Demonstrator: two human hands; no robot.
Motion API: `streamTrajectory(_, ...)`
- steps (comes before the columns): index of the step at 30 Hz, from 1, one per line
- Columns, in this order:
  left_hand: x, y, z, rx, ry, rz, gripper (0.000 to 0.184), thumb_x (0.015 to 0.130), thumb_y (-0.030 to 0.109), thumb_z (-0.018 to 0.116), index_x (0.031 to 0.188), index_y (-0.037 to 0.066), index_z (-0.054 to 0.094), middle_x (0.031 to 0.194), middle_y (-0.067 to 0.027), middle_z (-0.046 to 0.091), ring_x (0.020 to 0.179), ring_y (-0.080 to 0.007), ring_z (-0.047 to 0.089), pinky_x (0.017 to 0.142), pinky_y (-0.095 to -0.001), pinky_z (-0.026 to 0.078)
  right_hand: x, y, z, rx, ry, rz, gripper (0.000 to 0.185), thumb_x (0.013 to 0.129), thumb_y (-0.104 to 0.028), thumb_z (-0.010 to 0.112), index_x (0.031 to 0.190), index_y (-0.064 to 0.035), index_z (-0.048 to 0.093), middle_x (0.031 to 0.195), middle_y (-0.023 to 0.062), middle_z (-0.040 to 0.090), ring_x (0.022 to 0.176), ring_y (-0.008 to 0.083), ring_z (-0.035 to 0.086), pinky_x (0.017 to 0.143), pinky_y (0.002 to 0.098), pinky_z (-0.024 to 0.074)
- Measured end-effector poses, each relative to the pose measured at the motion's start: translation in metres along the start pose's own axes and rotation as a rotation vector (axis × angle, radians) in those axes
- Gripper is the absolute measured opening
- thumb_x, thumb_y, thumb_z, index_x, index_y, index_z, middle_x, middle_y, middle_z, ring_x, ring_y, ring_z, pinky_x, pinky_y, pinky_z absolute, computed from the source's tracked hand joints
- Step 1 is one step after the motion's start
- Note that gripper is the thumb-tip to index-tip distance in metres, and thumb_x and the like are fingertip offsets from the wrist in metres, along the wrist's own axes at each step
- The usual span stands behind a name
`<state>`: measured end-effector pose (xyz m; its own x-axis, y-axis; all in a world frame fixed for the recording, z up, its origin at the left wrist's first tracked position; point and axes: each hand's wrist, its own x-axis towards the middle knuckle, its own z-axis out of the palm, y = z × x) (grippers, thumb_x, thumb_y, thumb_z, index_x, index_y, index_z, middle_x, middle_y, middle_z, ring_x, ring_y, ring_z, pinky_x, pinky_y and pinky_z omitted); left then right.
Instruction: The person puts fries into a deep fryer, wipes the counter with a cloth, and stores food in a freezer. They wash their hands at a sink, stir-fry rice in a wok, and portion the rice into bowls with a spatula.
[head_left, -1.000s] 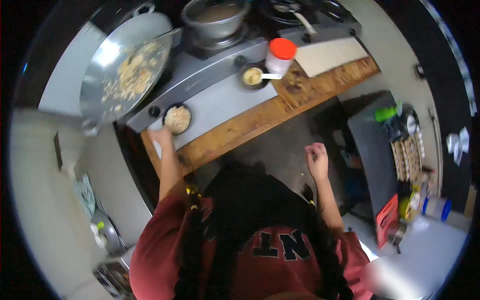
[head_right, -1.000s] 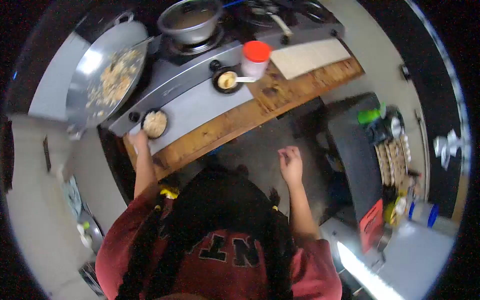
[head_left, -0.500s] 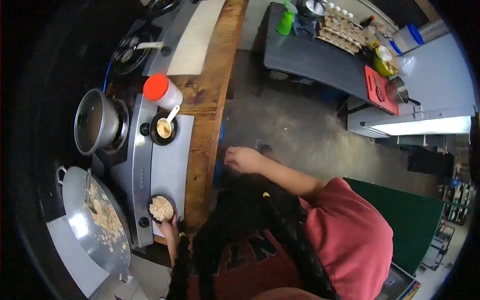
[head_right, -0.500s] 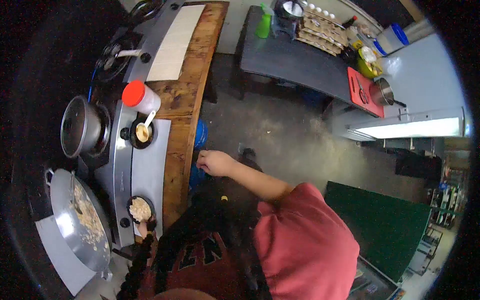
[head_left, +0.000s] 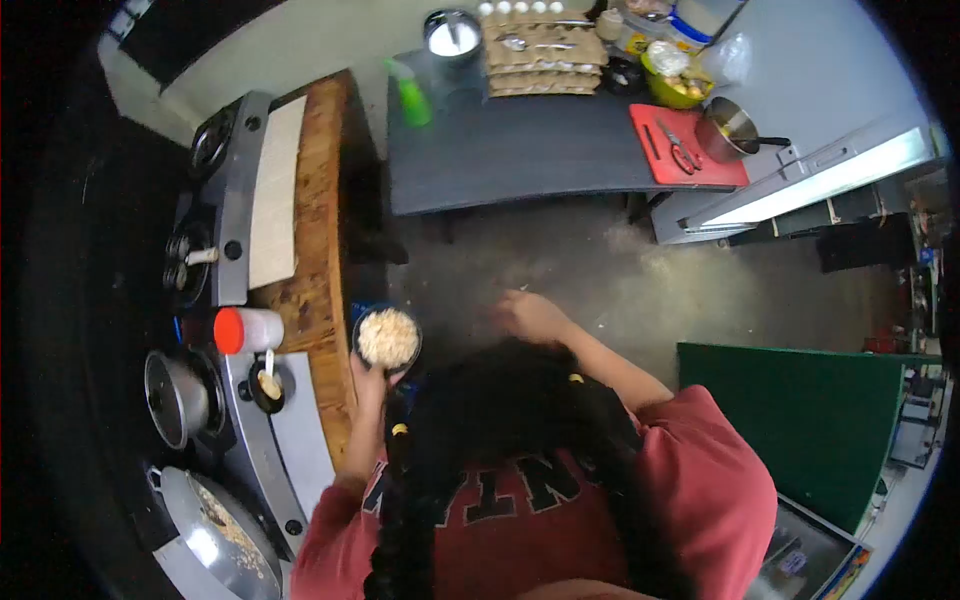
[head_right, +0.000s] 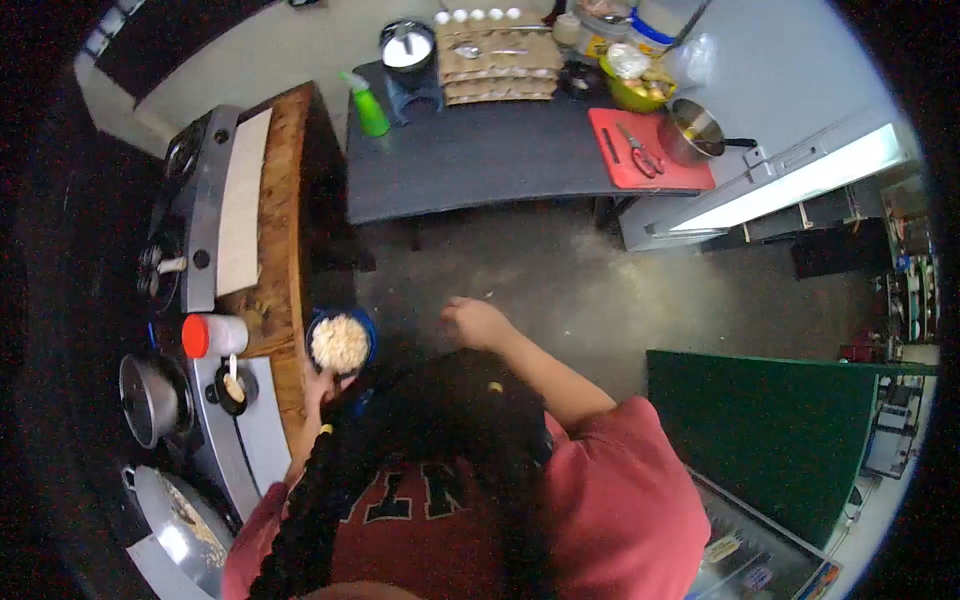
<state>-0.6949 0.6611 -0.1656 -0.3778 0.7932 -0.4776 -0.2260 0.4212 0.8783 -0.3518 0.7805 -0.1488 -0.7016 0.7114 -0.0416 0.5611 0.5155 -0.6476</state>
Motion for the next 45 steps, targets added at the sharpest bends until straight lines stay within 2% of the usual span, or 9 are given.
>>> streamTrajectory(3,0.054,0.035,0.105,-0.075,-0.158,-0.068,0.059,0.087,-0.011,0.039,0.143,0.007,0.031,0.138,-0.0181,0.049,0.118,-0.0365,0.060,0.081,-0.0498,0.062,-0.057,0.108,-0.027,-0.210,0.004,0.083,0.019,0.087,-0.019,0.061,0.099,-0.0077,0.069,0.103,0.0154,0.064,0.097,0.0365,0.062,0.083,0.0466,0.0514)
streamTrajectory(5,0.087,0.058,0.168,-0.094,-0.241,-0.037,0.058,0.088,-0.011,0.038,0.143,0.007,0.031,0.138,-0.0181,0.050,0.118,-0.0366,0.060,0.081,-0.0490,0.062,-0.087,0.114,-0.079,-0.194,0.086,0.459,0.019,0.087,-0.019,0.060,0.098,-0.0078,0.070,0.103,0.0152,0.065,0.096,0.0368,0.063,0.082,0.0465,0.0514)
streamTrajectory(10,0.188,0.080,0.287,-0.154,-0.341,-0.086,0.065,0.086,-0.013,0.038,0.147,0.005,0.024,0.138,-0.0220,0.046,0.115,-0.0392,0.060,0.078,-0.0506,0.063,-0.136,0.159,-0.138,-0.076,0.384,0.764,0.016,0.086,-0.015,0.060,0.095,-0.0069,0.071,0.097,0.0172,0.066,0.096,0.0369,0.063,0.083,0.0455,0.0514)
streamTrajectory(19,0.325,0.128,0.438,-0.123,-0.343,-0.066,0.058,0.089,-0.014,0.035,0.143,0.006,0.024,0.138,-0.0225,0.046,0.116,-0.0417,0.060,0.079,-0.0553,0.062,-0.072,0.184,-0.137,0.050,0.246,0.879,0.017,0.087,-0.018,0.062,0.097,-0.0085,0.072,0.102,0.0160,0.068,0.096,0.0370,0.064,0.085,0.0444,0.0519)
streamTrajectory(27,0.386,0.126,0.477,-0.159,-0.403,-0.216,0.059,0.088,-0.017,0.033,0.140,0.009,0.028,0.141,-0.0213,0.044,0.119,-0.0416,0.058,0.083,-0.0575,0.060,0.033,0.206,-0.173,0.045,0.107,0.767,0.023,0.087,-0.019,0.061,0.104,-0.0085,0.071,0.106,0.0192,0.067,0.099,0.0390,0.063,0.087,0.0470,0.0510)
streamTrajectory(33,0.392,0.115,0.485,-0.238,-0.394,-0.169,0.053,0.095,-0.003,0.046,0.142,0.009,0.025,0.136,-0.0189,0.048,0.113,-0.0395,0.061,0.079,-0.0524,0.062,0.091,0.201,-0.232,0.089,0.154,0.574,0.020,0.088,-0.018,0.059,0.101,-0.0061,0.069,0.107,0.0217,0.066,0.097,0.0422,0.063,0.084,0.0481,0.0515)
streamTrajectory(38,0.358,0.104,0.473,-0.253,-0.131,-0.210,0.068,0.096,0.026,0.062,0.146,0.009,0.018,0.121,-0.0163,0.051,0.085,-0.0325,0.067,0.060,-0.0450,0.060,0.101,0.289,-0.204,0.085,-0.115,0.280,0.022,0.090,-0.020,0.059,0.105,-0.0066,0.069,0.107,0.0208,0.066,0.096,0.0412,0.064,0.082,0.0472,0.0521)
streamTrajectory(43,0.289,0.044,0.397,-0.293,0.227,0.016,0.044,0.101,0.032,0.054,0.136,0.010,0.042,0.110,-0.0059,0.053,0.070,-0.0150,0.062,0.048,-0.0293,0.049,0.155,0.277,-0.222,0.115,-0.380,-0.016,0.027,0.091,-0.020,0.061,0.112,-0.0063,0.068,0.105,0.0171,0.066,0.098,0.0371,0.064,0.085,0.0429,0.0520)
streamTrajectory(45,0.279,-0.041,0.346,0.232,0.658,0.240,0.034,0.094,0.022,0.059,0.124,0.007,0.055,0.117,-0.0140,0.057,0.095,-0.0295,0.062,0.081,-0.0396,0.053,0.170,0.281,-0.220,0.232,-0.482,-0.218,0.029,0.088,-0.017,0.064,0.114,-0.0054,0.068,0.108,0.0154,0.065,0.102,0.0347,0.063,0.087,0.0409,0.0512)
